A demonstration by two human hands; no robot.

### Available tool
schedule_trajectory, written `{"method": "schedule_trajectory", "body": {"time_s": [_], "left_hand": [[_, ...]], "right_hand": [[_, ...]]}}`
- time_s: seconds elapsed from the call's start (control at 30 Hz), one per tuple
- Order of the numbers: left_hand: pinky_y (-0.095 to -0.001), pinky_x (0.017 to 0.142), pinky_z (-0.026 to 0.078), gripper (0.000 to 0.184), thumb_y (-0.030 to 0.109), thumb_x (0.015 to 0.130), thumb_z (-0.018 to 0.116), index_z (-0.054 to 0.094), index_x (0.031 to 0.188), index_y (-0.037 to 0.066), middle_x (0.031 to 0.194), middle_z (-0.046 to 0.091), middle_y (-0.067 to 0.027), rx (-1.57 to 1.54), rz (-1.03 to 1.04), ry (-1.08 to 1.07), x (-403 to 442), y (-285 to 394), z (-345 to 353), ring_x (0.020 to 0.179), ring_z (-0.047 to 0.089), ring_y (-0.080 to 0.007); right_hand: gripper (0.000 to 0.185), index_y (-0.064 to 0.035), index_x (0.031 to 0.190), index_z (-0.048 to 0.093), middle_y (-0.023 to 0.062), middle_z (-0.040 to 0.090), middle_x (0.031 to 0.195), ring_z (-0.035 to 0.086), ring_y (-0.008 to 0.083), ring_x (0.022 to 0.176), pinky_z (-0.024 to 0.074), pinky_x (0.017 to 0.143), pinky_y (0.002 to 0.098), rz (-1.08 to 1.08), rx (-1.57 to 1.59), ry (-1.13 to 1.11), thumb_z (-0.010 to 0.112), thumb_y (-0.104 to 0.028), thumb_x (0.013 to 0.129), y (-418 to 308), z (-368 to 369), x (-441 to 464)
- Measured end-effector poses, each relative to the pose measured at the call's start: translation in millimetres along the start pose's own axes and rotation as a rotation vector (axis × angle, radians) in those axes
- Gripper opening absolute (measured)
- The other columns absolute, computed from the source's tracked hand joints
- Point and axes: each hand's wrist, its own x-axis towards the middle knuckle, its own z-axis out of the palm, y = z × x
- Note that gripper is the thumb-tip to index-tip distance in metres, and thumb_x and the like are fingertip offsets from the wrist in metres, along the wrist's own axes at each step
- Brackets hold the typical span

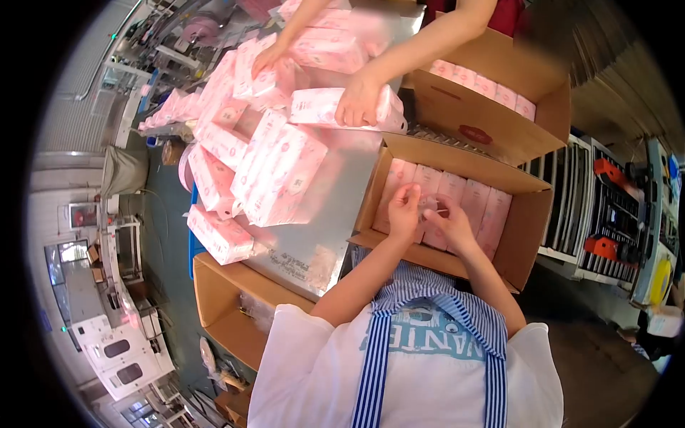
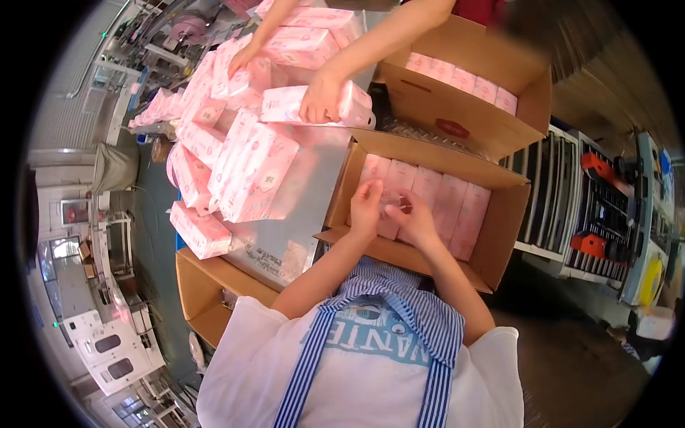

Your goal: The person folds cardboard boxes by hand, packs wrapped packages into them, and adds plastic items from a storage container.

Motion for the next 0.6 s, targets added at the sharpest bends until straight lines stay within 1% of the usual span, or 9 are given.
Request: {"method": "schedule_trajectory", "body": {"time_s": [0.13,0.23,0.27,0.33,0.4,0.43,0.5,0.53,0.6], "left_hand": [[-0.0195,0.054,0.043,0.027,0.022,0.089,0.060,0.058,0.106,0.001,0.084,0.060,-0.0019,0.339,0.099,-0.156,-17,24,10,0.062,0.051,-0.0065],[-0.0207,0.060,0.046,0.028,0.022,0.090,0.058,0.057,0.108,0.002,0.088,0.061,-0.0031,0.181,0.080,-0.015,-19,29,-23,0.069,0.055,-0.0086],[-0.0251,0.067,0.048,0.027,0.022,0.090,0.057,0.058,0.107,0.001,0.091,0.061,-0.0056,0.400,0.158,0.070,-18,36,-49,0.078,0.059,-0.0143],[-0.0319,0.072,0.047,0.019,0.016,0.085,0.060,0.061,0.096,0.000,0.090,0.061,-0.0117,0.836,0.399,0.271,-35,76,-92,0.082,0.058,-0.0231],[-0.0379,0.062,0.044,0.014,0.012,0.082,0.060,0.058,0.073,0.001,0.072,0.054,-0.0120,1.236,0.771,0.567,-52,86,-157,0.071,0.054,-0.0281],[-0.0410,0.064,0.043,0.015,0.014,0.081,0.062,0.057,0.071,0.003,0.071,0.053,-0.0116,1.502,0.767,0.664,-71,99,-187,0.068,0.052,-0.0295],[-0.0419,0.069,0.043,0.017,0.019,0.081,0.061,0.060,0.072,0.004,0.079,0.056,-0.0115,1.879,0.532,0.918,-111,113,-232,0.075,0.053,-0.0302],[-0.0422,0.072,0.043,0.019,0.022,0.083,0.059,0.062,0.077,0.005,0.084,0.056,-0.0122,1.833,0.447,0.995,-136,99,-282,0.081,0.053,-0.0306],[-0.0428,0.083,0.042,0.024,0.029,0.086,0.054,0.064,0.101,0.012,0.109,0.056,-0.0123,1.945,-0.132,1.027,-172,116,-269,0.099,0.051,-0.0325]], "right_hand": [[0.010,-0.0036,0.085,0.058,-0.0004,0.058,0.075,0.055,0.0087,0.067,0.0461,0.062,0.0219,0.091,0.206,0.103,0.062,-0.013,0.084,19,-7,20],[0.007,-0.0035,0.080,0.062,0.0106,0.063,0.073,0.059,0.0205,0.066,0.0480,0.064,0.0316,-0.161,-0.439,0.358,0.063,-0.011,0.080,25,-29,23],[0.007,-0.0035,0.080,0.062,0.0106,0.063,0.073,0.059,0.0205,0.066,0.0480,0.064,0.0316,-0.149,-0.443,0.360,0.063,-0.011,0.080,37,-36,21],[0.015,-0.0034,0.079,0.064,0.0166,0.064,0.078,0.062,0.0278,0.073,0.0483,0.066,0.0391,-0.042,-1.270,-0.421,0.060,-0.018,0.081,84,-49,16],[0.020,-0.0033,0.078,0.067,0.0178,0.065,0.081,0.063,0.0301,0.077,0.0485,0.068,0.0431,0.024,-1.195,-0.519,0.056,-0.020,0.081,146,-46,6],[0.020,-0.0033,0.078,0.067,0.0178,0.065,0.081,0.063,0.0301,0.077,0.0485,0.068,0.0431,0.033,-1.196,-0.528,0.056,-0.020,0.081,177,-46,9],[0.017,-0.0036,0.086,0.067,0.0184,0.065,0.085,0.062,0.0308,0.081,0.0482,0.072,0.0419,0.148,-1.060,-0.798,0.057,-0.016,0.078,222,-46,10],[0.023,-0.0041,0.098,0.063,0.0205,0.062,0.094,0.060,0.0331,0.089,0.0472,0.078,0.0426,0.160,-0.942,-0.700,0.054,-0.014,0.079,216,-51,12],[0.033,-0.0066,0.111,0.059,0.0212,0.059,0.107,0.057,0.0339,0.100,0.0458,0.084,0.0428,0.198,-0.927,-0.379,0.050,-0.011,0.080,186,-66,27]]}}
